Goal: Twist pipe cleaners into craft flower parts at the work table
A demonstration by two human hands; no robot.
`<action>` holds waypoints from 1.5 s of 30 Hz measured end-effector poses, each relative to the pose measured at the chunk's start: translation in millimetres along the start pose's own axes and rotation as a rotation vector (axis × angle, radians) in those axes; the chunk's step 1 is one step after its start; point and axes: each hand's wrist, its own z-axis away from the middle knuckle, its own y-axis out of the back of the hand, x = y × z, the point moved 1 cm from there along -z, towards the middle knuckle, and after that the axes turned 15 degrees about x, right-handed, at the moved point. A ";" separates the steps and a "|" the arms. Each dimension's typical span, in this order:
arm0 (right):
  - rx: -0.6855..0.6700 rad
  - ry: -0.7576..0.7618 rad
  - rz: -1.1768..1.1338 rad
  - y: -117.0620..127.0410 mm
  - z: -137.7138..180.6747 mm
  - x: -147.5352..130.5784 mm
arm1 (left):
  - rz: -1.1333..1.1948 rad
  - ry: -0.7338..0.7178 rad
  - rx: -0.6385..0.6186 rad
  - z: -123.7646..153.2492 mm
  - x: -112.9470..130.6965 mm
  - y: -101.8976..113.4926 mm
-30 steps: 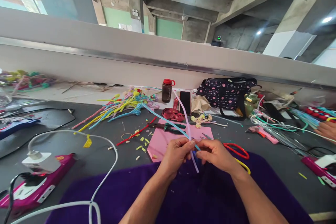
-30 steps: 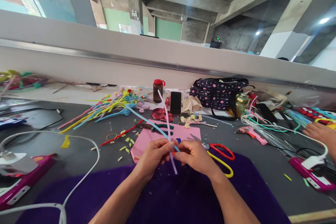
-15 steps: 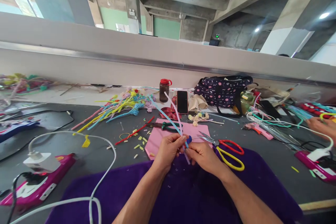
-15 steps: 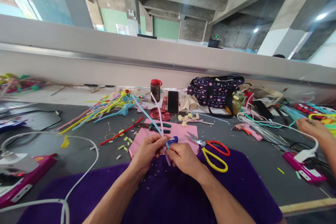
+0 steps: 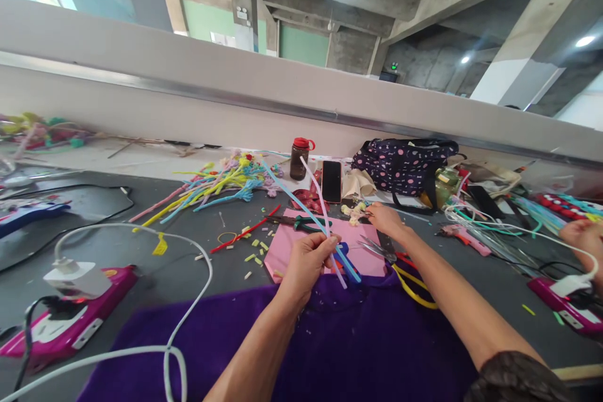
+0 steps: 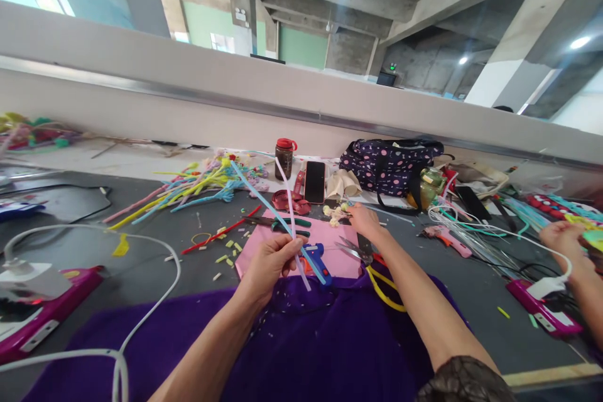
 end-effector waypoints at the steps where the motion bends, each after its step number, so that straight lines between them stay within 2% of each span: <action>1: 0.000 0.000 0.008 -7.0 -2.4 -0.3 | 0.000 -0.003 0.004 -0.2 -0.1 -0.1; 5: 0.028 0.003 0.017 -16.5 -6.7 1.9 | 0.008 -0.008 -0.005 -0.1 1.0 0.2; 12: 0.127 -0.030 0.004 2.8 -8.3 28.2 | 0.004 -0.027 -0.037 0.9 -1.6 0.1; 16: 0.093 -0.056 0.028 -3.5 1.6 35.3 | 0.000 -0.017 -0.026 1.0 -2.1 -0.3; 21: 0.025 -0.052 0.038 -20.5 7.2 29.3 | -0.016 -0.012 -0.027 1.9 -0.5 -1.9; 26: -0.028 -0.033 0.055 -29.4 -7.1 19.4 | -0.026 -0.005 -0.027 2.7 0.8 -3.9; 31: -0.063 -0.009 0.090 -29.7 -19.8 17.1 | -0.021 0.004 -0.016 3.0 2.5 -3.8; 37: -0.067 0.008 0.118 -20.2 -18.8 21.4 | -0.022 -0.018 -0.040 4.0 1.0 -3.6; 45: -0.097 -0.010 0.114 -32.7 -31.5 -6.3 | -0.057 -0.039 -0.049 2.9 -1.3 -4.2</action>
